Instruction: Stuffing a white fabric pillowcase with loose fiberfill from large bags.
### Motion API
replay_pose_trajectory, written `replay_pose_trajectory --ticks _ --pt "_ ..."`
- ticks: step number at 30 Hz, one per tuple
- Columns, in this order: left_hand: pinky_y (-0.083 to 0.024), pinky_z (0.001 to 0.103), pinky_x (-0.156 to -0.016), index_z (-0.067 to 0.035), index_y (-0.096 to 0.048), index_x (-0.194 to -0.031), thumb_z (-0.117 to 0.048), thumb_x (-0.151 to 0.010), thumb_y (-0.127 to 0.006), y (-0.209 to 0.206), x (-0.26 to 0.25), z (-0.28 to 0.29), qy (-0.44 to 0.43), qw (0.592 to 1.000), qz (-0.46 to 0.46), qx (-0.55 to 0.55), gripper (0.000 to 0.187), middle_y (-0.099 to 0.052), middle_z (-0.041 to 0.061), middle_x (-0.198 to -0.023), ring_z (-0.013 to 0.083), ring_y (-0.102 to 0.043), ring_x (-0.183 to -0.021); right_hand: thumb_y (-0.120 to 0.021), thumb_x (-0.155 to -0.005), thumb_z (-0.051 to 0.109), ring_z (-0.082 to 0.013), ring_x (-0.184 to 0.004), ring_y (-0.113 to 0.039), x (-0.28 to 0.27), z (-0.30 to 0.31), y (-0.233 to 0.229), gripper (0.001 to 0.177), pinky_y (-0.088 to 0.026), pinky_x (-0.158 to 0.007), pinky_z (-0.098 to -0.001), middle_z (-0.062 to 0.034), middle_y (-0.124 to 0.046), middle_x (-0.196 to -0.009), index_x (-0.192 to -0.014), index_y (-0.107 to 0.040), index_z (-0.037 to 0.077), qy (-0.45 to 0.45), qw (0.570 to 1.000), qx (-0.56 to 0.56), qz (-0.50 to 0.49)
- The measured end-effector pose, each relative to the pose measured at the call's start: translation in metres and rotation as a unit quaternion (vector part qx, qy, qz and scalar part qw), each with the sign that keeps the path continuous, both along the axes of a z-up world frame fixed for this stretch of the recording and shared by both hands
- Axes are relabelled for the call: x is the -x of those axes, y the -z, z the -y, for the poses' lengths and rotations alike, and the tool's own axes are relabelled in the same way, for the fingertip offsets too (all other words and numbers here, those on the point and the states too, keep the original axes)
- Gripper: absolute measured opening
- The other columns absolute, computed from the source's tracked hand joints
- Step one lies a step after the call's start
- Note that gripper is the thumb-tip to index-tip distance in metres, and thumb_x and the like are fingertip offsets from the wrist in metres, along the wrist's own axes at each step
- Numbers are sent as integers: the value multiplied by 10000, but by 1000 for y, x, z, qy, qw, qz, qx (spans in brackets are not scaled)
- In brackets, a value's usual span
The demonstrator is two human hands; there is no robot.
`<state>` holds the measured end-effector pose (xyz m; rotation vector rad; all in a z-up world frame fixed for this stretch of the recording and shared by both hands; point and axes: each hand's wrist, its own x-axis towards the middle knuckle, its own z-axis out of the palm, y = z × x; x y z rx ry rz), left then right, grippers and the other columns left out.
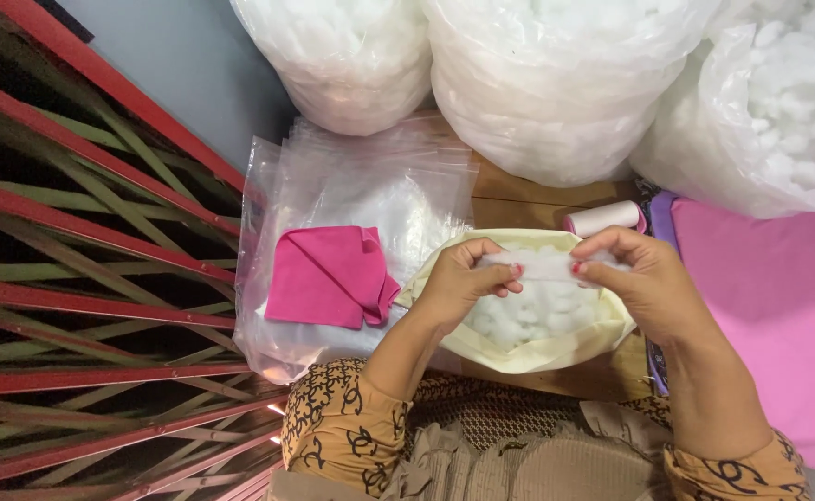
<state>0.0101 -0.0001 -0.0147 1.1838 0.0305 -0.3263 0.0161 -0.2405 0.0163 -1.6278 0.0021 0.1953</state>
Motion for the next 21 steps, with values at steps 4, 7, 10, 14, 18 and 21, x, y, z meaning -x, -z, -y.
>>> replay_pose_trajectory --ticks 4,7,10,14,18,21 --pt "-622 189 -619 41 -682 -921 32 -805 -769 -18 -4 -12 -42 999 -4 33 145 -705 153 -802 189 -758 -693 -755 -797 -89 -146 -868 -673 -3 27 9 235 -575 -778 -315 -120 -744 -978 -1004 -719 16 17 996 -64 54" --pt "-628 194 -615 47 -688 -925 40 -805 -775 -18 -8 -20 -61 997 -7 44 148 -704 162 -814 195 -758 -686 -723 -819 -98 -152 -911 -699 -6 53 21 240 -578 -796 -310 -110 -747 -1029 -1023 -695 26 21 991 -106 74" --pt "-632 190 -613 40 -681 -932 41 -806 -774 -22 -12 -32 -93 994 -10 60 157 -697 159 -828 192 -757 -683 -691 -857 -86 -139 -934 -711 -14 82 27 248 -573 -797 -279 -85 -739 -1054 -1055 -670 61 26 987 -131 89" --pt "-572 153 -554 -17 -651 -942 -10 -842 -759 -28 -21 -56 -186 980 20 61 147 -687 145 -684 113 -690 -557 -700 -913 0 -92 -883 -725 -15 109 24 260 -595 -770 -202 -35 -719 -1030 -1111 -649 161 107 977 -167 75" --pt "-550 216 -680 -109 -746 -1074 66 -834 -626 -16 -10 -40 -163 967 134 -144 321 -738 70 -881 115 -654 -776 -623 -933 -78 -113 -806 -553 -2 37 3 237 -456 -710 -214 -54 -634 -932 -1105 -682 73 79 997 1 8" --pt "-515 358 -974 -260 -771 -1098 -59 -916 -619 5 5 -9 -66 784 300 -539 310 -704 11 -1094 229 -655 -1136 -753 -911 172 -297 -1142 -679 5 -17 48 272 -541 -959 -442 -35 -755 -1128 -1175 -771 236 -4 932 324 161"
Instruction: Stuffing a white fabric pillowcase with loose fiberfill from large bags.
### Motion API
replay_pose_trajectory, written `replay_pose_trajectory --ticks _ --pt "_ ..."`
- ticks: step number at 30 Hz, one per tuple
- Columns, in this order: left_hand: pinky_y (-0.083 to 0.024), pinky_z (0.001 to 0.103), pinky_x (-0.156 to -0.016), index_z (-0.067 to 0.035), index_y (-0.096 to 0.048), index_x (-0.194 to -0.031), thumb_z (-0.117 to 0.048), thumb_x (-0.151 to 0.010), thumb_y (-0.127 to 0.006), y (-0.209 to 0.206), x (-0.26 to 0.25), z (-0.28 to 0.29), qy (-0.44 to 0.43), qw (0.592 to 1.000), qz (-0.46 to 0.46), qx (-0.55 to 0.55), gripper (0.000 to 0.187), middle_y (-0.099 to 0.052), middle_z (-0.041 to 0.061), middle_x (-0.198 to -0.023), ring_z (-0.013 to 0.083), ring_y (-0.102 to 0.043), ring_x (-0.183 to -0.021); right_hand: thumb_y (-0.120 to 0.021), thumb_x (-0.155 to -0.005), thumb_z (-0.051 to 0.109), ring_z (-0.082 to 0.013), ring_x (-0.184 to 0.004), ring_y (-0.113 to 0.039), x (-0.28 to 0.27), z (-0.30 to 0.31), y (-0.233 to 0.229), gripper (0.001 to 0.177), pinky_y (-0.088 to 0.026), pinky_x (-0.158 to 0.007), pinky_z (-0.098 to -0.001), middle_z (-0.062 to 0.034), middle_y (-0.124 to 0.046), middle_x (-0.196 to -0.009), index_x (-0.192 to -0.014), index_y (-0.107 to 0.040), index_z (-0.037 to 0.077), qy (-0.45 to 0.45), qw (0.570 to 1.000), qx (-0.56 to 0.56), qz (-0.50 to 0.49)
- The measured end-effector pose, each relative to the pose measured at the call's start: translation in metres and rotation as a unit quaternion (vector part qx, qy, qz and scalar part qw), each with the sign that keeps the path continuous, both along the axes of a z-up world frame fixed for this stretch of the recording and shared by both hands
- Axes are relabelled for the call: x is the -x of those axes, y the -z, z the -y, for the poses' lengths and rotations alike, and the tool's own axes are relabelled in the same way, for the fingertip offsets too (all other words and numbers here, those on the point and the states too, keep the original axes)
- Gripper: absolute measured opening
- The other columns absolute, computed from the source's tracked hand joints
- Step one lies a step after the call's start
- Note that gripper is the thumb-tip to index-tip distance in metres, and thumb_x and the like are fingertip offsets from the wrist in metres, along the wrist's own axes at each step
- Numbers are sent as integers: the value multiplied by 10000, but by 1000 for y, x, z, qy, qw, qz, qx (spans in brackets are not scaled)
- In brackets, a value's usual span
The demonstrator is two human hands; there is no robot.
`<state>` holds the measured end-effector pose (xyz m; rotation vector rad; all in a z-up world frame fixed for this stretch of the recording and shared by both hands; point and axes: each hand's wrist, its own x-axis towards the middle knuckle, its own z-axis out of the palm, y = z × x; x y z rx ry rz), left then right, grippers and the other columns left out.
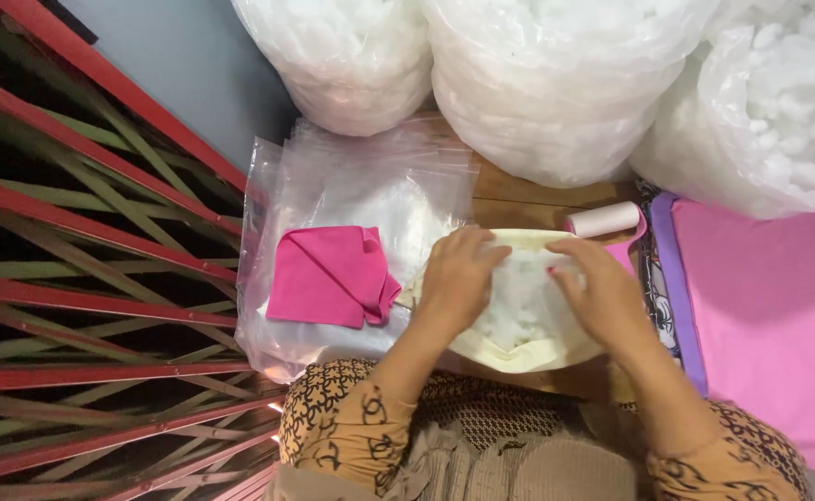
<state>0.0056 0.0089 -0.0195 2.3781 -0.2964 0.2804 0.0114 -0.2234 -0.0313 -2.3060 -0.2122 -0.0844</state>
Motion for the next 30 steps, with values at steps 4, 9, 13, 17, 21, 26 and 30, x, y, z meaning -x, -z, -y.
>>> replay_pose_trajectory --ticks 4,9,13,17,21,26,30 --pt "-91 643 -1215 -51 -509 -1448 -93 -1004 -380 15 11 25 93 946 -106 -292 465 -388 129 -1602 379 -179 -1548 -563 -956 405 -474 -1462 -325 9 -44 63 681 -298 -1150 -649 -200 -368 -1597 -1555 -389 133 -77 934 348 20" --pt "-25 672 -1218 -47 -465 -1501 -194 -925 -455 -4 2 20 101 921 -234 -293 594 -264 125 -1679 406 -89 -1570 -479 -987 434 -483 -1511 -220 4 -46 48 740 -167 -1194 -665 -169 -214 -1691 -1631 -238 160 -97 916 385 -59" --pt "-208 665 -1189 -64 -600 -1394 -259 -880 -484 5 8 23 42 983 -10 -176 562 -452 160 -1574 434 -283 -1515 -426 -981 395 -489 -1525 -160 15 -42 14 699 -143 -1199 -674 -179 -233 -1676 -1622 -282 157 -47 964 249 -81" --pt "-156 655 -1212 -108 -418 -1545 -346 -954 -499 62 9 28 64 966 -21 -250 643 -326 128 -1655 401 -196 -1551 -439 -976 447 -532 -1506 -185 14 -41 70 752 -200 -1155 -710 -216 -213 -1675 -1637 -232 153 -30 939 341 -35" --pt "-80 637 -1236 -130 -395 -1558 -363 -958 -486 77 10 29 60 949 -98 -294 649 -282 111 -1675 368 -122 -1570 -418 -986 472 -528 -1507 -177 15 -46 93 762 -201 -1154 -710 -211 -190 -1681 -1647 -190 170 -37 929 367 -34" --pt "-115 679 -1193 -111 -449 -1523 -301 -956 -436 -17 16 38 88 970 -61 -219 599 -319 157 -1648 424 -140 -1557 -478 -959 387 -564 -1473 -206 15 -30 31 771 -256 -1116 -724 -247 -195 -1658 -1641 -196 163 -25 962 266 -60" --pt "-208 736 -1143 -96 -474 -1509 -248 -932 -532 -102 -36 40 49 984 96 -145 599 -327 193 -1632 494 -213 -1518 -532 -950 349 -590 -1442 -232 -18 -15 -90 791 -259 -1107 -695 -293 -259 -1620 -1641 -233 104 -6 972 228 58"
